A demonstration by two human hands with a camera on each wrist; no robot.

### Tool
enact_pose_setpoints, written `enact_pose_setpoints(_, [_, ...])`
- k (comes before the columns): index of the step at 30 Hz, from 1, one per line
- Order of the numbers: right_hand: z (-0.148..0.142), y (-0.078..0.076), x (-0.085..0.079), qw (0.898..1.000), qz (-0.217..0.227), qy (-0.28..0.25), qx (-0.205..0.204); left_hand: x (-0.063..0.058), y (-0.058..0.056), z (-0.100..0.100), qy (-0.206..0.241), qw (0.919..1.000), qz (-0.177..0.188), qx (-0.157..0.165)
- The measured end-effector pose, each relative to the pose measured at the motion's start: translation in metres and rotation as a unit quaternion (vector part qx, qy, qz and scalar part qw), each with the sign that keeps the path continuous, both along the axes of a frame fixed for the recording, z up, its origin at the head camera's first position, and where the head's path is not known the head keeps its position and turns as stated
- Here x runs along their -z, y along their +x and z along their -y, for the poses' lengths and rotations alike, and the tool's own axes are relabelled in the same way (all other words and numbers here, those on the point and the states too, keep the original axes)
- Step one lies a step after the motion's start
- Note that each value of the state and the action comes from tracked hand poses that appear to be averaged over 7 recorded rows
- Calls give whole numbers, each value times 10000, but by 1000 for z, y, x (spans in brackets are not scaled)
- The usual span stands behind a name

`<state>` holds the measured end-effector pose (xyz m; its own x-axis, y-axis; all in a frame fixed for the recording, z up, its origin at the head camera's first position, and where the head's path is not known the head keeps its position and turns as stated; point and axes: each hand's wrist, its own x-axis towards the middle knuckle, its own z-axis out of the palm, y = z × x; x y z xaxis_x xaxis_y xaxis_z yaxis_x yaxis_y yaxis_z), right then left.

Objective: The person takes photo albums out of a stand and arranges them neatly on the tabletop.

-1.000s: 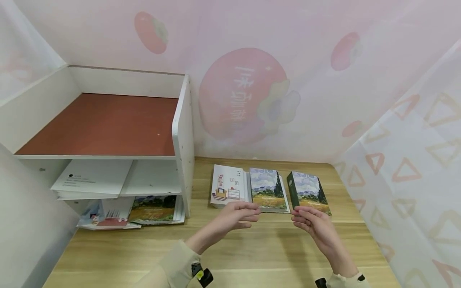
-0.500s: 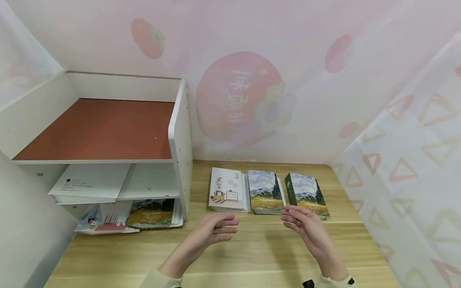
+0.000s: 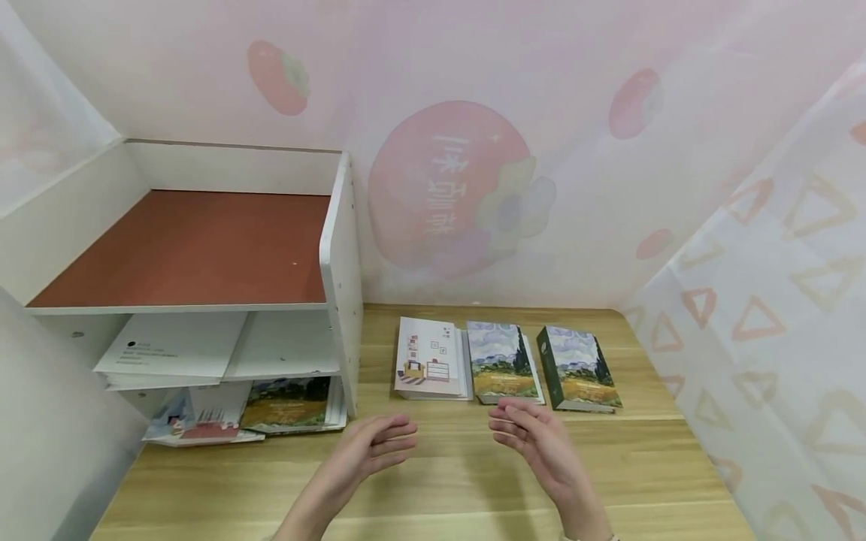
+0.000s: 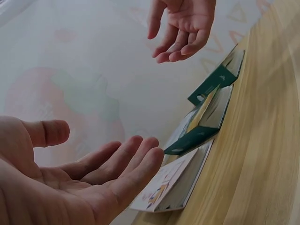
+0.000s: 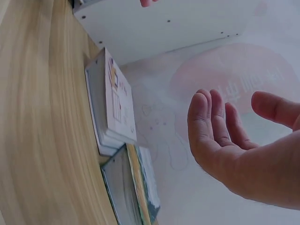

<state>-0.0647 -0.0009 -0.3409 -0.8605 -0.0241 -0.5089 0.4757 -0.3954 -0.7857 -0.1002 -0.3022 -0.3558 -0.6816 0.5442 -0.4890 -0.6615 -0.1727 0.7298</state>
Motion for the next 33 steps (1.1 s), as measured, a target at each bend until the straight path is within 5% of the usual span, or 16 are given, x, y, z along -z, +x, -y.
enact_pose_setpoints(14, [42,-2,2,9982,27,-276,-523,4,8,46,-350,9957,95,-849])
enact_pose_setpoints(24, [79,-8,7,9949,63,-582,-821,0,8,94,-433,9945,73,-950])
enact_pose_setpoints(33, [119,-20,9,9892,168,-962,-1095,-3,5,120,-728,9863,91,-1474])
